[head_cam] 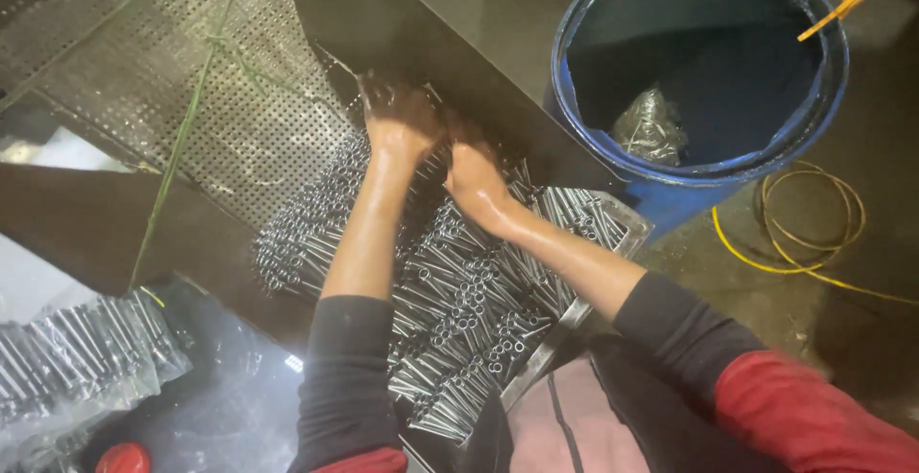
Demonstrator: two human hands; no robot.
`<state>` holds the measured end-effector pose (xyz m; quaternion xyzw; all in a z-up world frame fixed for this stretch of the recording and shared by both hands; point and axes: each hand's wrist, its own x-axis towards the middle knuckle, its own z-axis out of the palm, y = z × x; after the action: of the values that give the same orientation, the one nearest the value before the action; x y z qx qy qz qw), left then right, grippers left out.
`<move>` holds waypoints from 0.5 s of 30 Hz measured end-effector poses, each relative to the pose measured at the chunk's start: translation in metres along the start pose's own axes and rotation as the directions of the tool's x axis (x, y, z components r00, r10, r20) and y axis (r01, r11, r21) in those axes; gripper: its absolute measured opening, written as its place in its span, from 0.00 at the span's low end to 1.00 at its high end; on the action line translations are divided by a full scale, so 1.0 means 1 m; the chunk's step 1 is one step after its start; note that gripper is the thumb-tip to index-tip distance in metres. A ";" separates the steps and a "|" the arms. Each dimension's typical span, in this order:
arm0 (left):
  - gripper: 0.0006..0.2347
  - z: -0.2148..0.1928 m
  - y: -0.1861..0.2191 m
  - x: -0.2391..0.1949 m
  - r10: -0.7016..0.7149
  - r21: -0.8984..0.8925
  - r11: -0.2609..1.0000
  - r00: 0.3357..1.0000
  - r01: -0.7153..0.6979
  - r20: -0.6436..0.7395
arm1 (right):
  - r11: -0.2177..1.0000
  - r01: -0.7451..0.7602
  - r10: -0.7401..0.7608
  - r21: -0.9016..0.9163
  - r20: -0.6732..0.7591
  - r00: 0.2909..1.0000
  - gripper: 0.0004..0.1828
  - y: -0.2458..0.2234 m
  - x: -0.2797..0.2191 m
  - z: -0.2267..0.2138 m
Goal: Dipping bundles of metal rods into a liquid coating and placing them in a tray.
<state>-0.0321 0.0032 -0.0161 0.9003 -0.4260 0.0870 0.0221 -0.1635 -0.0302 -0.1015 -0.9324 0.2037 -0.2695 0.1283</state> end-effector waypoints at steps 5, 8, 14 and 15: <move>0.25 -0.002 -0.005 0.008 0.044 -0.120 0.993 0.979 -0.020 0.198 | 0.999 -0.004 0.002 0.031 0.073 0.997 0.05 -0.006 0.000 0.000; 0.14 -0.017 -0.001 -0.007 -0.024 -0.204 0.978 0.995 0.043 0.098 | 0.979 -0.129 0.103 0.158 0.163 0.981 0.05 0.005 -0.001 0.017; 0.17 -0.049 0.014 -0.017 0.013 -0.180 0.984 0.987 0.016 0.160 | 0.984 -0.162 0.134 0.068 0.299 0.945 0.07 0.023 -0.019 0.026; 0.14 -0.036 0.009 -0.009 0.052 -0.098 0.994 0.990 -0.039 0.131 | 0.986 -0.158 0.136 0.056 0.289 0.948 0.08 0.028 -0.023 0.033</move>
<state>-0.0496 0.0084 0.0178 0.8920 -0.4507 0.0067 0.0344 -0.1715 -0.0405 -0.1484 -0.9378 0.2413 -0.1306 0.2126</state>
